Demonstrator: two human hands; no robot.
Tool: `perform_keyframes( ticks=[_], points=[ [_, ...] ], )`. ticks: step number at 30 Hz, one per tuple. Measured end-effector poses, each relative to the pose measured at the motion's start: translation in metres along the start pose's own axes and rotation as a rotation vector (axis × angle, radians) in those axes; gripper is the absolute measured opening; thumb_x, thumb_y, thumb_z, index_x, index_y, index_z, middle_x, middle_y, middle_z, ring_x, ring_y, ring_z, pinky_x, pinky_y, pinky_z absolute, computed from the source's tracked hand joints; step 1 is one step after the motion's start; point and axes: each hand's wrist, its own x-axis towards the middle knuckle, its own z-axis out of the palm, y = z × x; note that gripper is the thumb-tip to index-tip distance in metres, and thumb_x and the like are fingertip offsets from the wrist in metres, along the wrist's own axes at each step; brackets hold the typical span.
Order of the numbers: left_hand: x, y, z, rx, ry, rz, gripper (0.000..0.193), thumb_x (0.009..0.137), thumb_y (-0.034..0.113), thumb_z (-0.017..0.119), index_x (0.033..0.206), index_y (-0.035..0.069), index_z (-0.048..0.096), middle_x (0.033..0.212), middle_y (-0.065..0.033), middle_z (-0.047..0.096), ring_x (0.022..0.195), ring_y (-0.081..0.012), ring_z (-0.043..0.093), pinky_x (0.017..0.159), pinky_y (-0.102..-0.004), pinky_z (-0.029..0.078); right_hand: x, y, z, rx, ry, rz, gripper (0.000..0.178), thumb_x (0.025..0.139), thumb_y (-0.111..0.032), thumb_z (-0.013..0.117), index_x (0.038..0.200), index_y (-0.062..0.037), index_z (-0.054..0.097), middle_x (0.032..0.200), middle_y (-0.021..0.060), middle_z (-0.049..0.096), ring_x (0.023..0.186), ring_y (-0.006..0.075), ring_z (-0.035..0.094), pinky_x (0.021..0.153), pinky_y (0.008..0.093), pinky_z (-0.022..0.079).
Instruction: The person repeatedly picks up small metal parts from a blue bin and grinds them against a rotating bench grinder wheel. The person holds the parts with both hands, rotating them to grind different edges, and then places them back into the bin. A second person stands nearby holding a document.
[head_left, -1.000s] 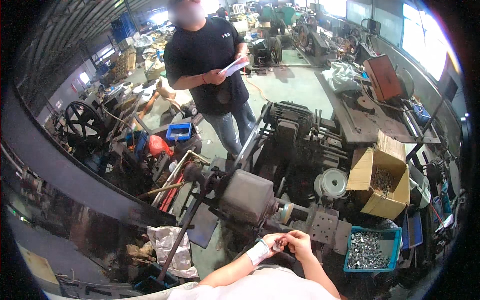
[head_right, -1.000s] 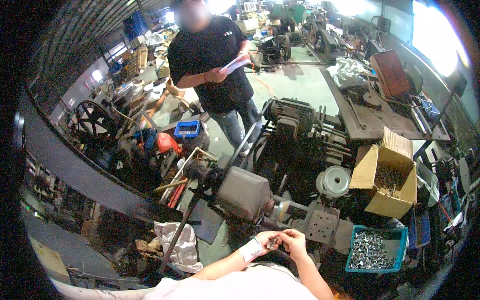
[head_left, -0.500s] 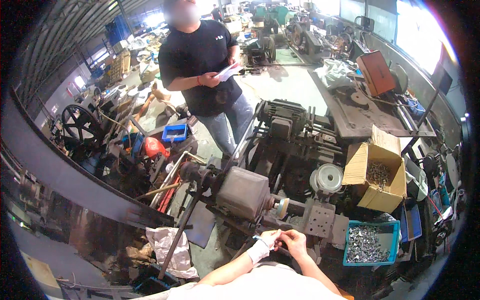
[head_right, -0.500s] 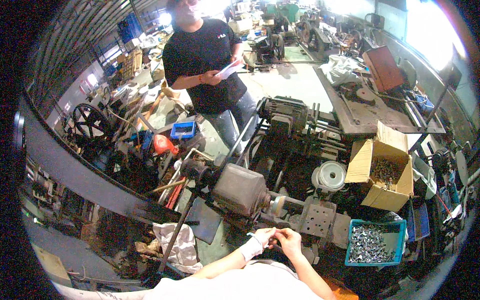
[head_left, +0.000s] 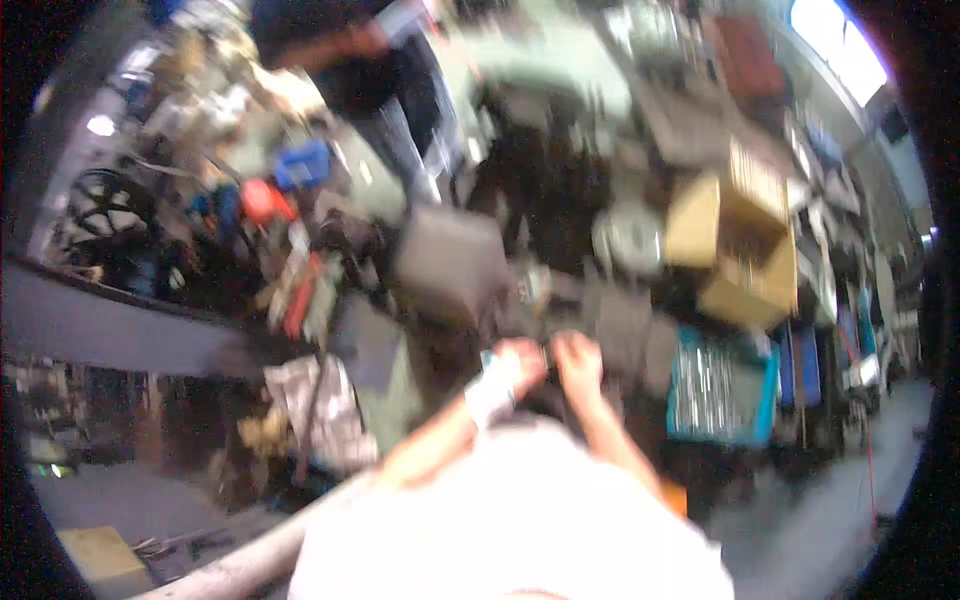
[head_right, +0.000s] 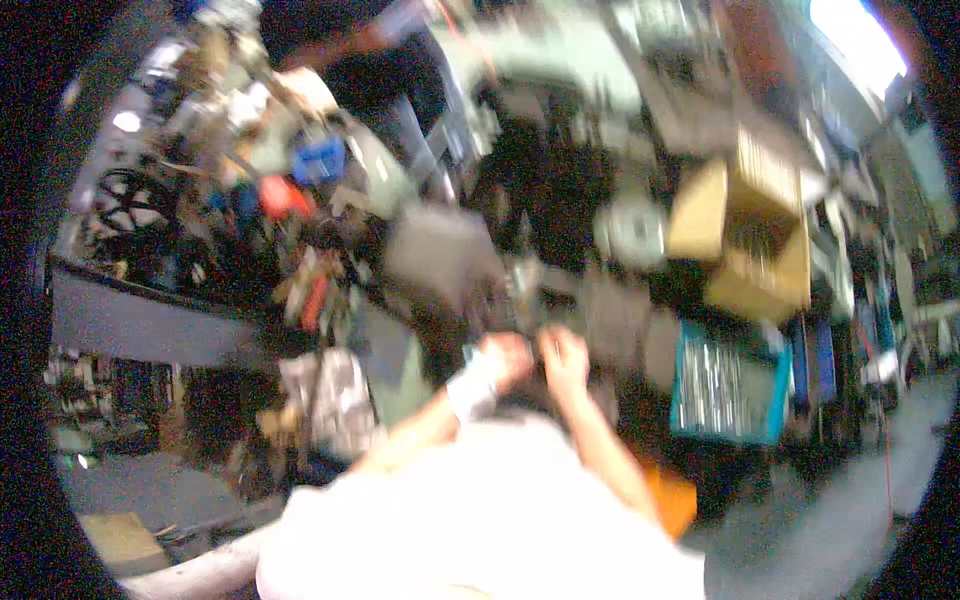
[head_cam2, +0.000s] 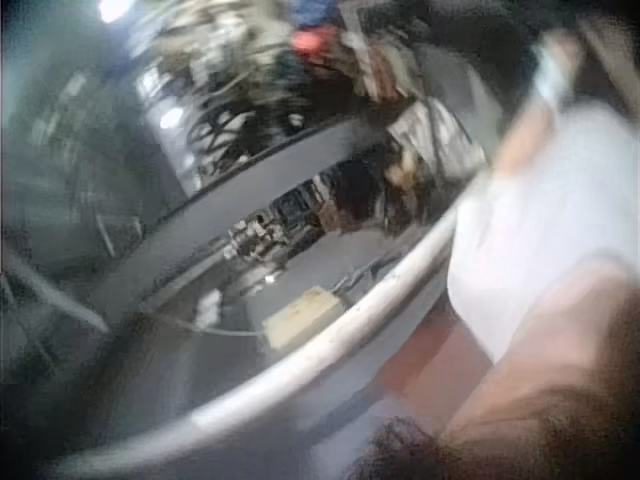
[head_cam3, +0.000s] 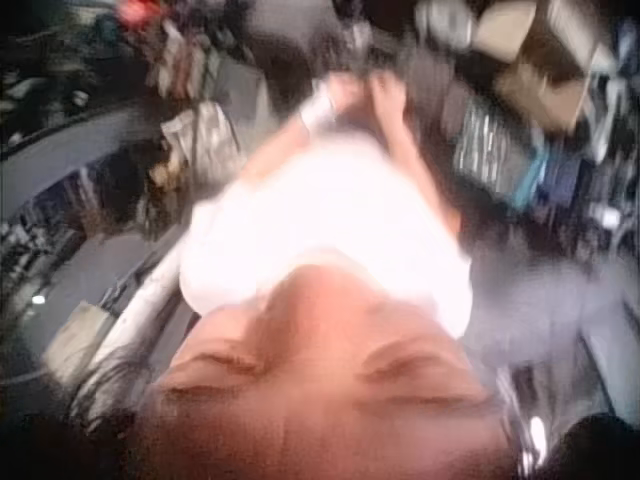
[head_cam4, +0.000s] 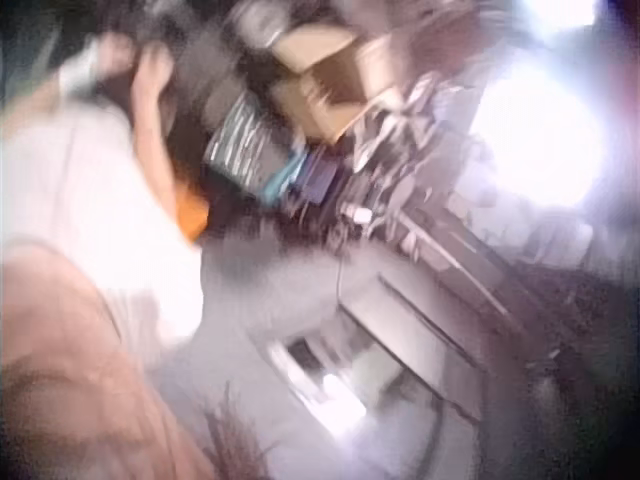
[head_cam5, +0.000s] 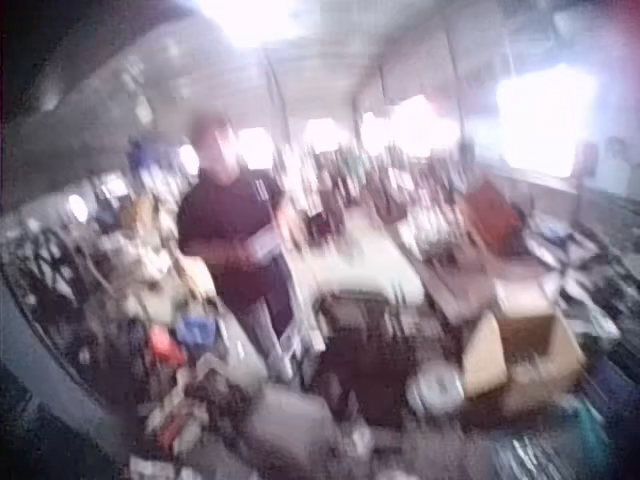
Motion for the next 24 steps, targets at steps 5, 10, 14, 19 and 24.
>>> perform_keyframes(
  ticks=[5,10,14,19,24],
  points=[
    [0.010,0.004,0.000,-0.569,0.133,-0.689,0.015,0.078,0.013,0.056,0.083,0.000,0.061,0.065,-0.0046,0.061,0.059,-0.0072,0.053,0.055,-0.0237,0.043,-0.003,-0.022,-0.002,0.651,-0.111,0.615,0.012,0.077,-0.010,0.058,0.077,0.0024,0.060,0.059,0.0022,0.055,0.041,0.0036,0.040,0.035,0.0176,0.027],
    [0.008,-0.007,0.010,-0.615,0.177,-0.617,0.011,0.077,0.013,0.057,0.078,0.004,0.061,0.063,0.0006,0.058,0.048,-0.0038,0.047,0.042,-0.0201,0.037,-0.002,-0.019,0.005,0.682,-0.041,0.640,0.013,0.077,-0.010,0.059,0.076,0.0033,0.060,0.058,0.0015,0.054,0.043,0.0040,0.042,0.038,0.0186,0.030],
    [0.018,-0.004,-0.003,-0.639,0.157,-0.766,0.014,0.078,0.015,0.057,0.071,0.003,0.059,0.057,0.0017,0.055,0.046,-0.0030,0.042,0.040,-0.0209,0.033,0.006,-0.016,0.010,0.605,-0.037,0.615,0.016,0.076,-0.013,0.059,0.076,0.0033,0.061,0.057,0.0010,0.054,0.045,0.0058,0.045,0.041,0.0214,0.034],
    [0.023,-0.027,0.017,-0.688,0.323,-0.627,0.019,0.078,0.018,0.058,0.072,0.001,0.060,0.058,0.0016,0.054,0.046,-0.0051,0.043,0.041,-0.0221,0.033,0.013,0.019,0.036,0.482,0.026,0.546,0.015,0.076,-0.012,0.059,0.073,0.0030,0.060,0.055,0.0016,0.053,0.043,0.0054,0.043,0.039,0.0210,0.032],
    [0.030,-0.026,0.012,-0.779,0.260,-0.997,0.020,0.078,0.018,0.058,0.070,0.001,0.059,0.059,-0.0014,0.055,0.049,-0.0086,0.045,0.044,-0.0247,0.035,0.023,0.008,0.037,0.360,0.006,0.636,0.013,0.075,-0.010,0.060,0.073,0.0026,0.060,0.057,0.0019,0.055,0.043,0.0054,0.043,0.037,0.0203,0.033]
  ],
)
